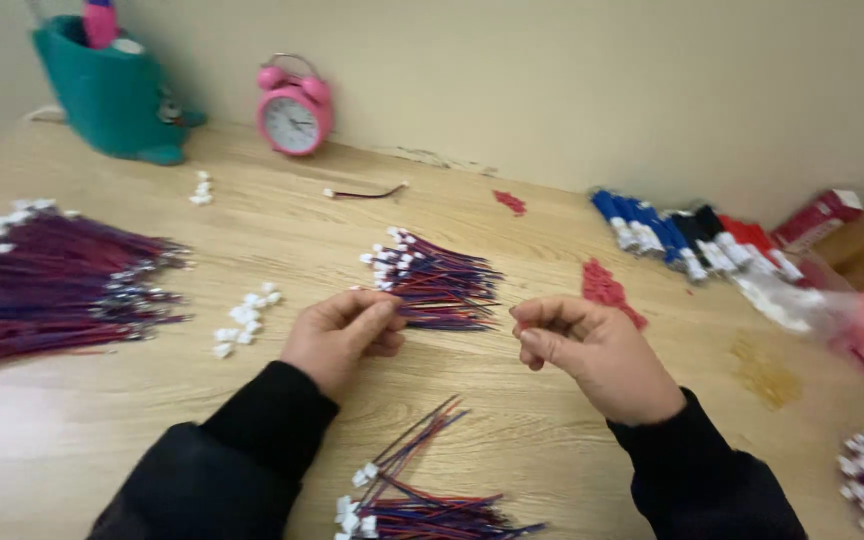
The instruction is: Assembling small plastic connectors onto the ends of electrical wires
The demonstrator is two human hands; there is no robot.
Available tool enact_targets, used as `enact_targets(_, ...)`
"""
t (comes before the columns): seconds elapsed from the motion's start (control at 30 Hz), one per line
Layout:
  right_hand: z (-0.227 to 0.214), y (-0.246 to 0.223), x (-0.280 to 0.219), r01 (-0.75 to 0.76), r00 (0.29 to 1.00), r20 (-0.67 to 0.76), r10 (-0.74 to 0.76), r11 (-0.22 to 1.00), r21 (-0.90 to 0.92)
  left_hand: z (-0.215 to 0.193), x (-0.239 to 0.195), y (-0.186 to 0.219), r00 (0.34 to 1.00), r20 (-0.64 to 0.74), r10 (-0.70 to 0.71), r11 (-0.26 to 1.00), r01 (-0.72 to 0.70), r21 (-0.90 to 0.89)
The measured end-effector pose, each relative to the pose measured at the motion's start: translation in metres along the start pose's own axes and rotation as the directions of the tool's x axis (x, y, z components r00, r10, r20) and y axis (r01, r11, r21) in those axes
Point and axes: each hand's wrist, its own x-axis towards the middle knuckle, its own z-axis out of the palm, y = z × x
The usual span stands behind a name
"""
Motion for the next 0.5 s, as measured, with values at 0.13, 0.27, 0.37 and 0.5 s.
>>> enact_targets(0.13, 0.044, -0.018, 0.002, 0.028, 0.997, 0.065, -0.029, 0.999, 0.016, -0.009, 0.012, -0.014, 1.0, -0.023, 0.013, 1.0, -0.013, -0.005)
enact_targets(0.27, 0.086, -0.033, 0.011, 0.236, 0.967, 0.116, -0.225, 0.968, -0.089, -0.011, 0.017, -0.019, 1.0, -0.016, 0.012, 0.996, -0.013, -0.09)
enact_targets(0.37, 0.108, -0.045, 0.018, 0.484, 0.875, 0.171, -0.452, 0.813, -0.325, -0.011, 0.013, -0.007, 1.0, -0.013, 0.009, 0.987, -0.011, -0.163)
enact_targets(0.5, 0.117, -0.028, 0.03, 0.635, 0.745, 0.211, -0.633, 0.574, -0.517, -0.013, 0.015, -0.009, 1.0, -0.004, 0.004, 0.962, -0.005, -0.272)
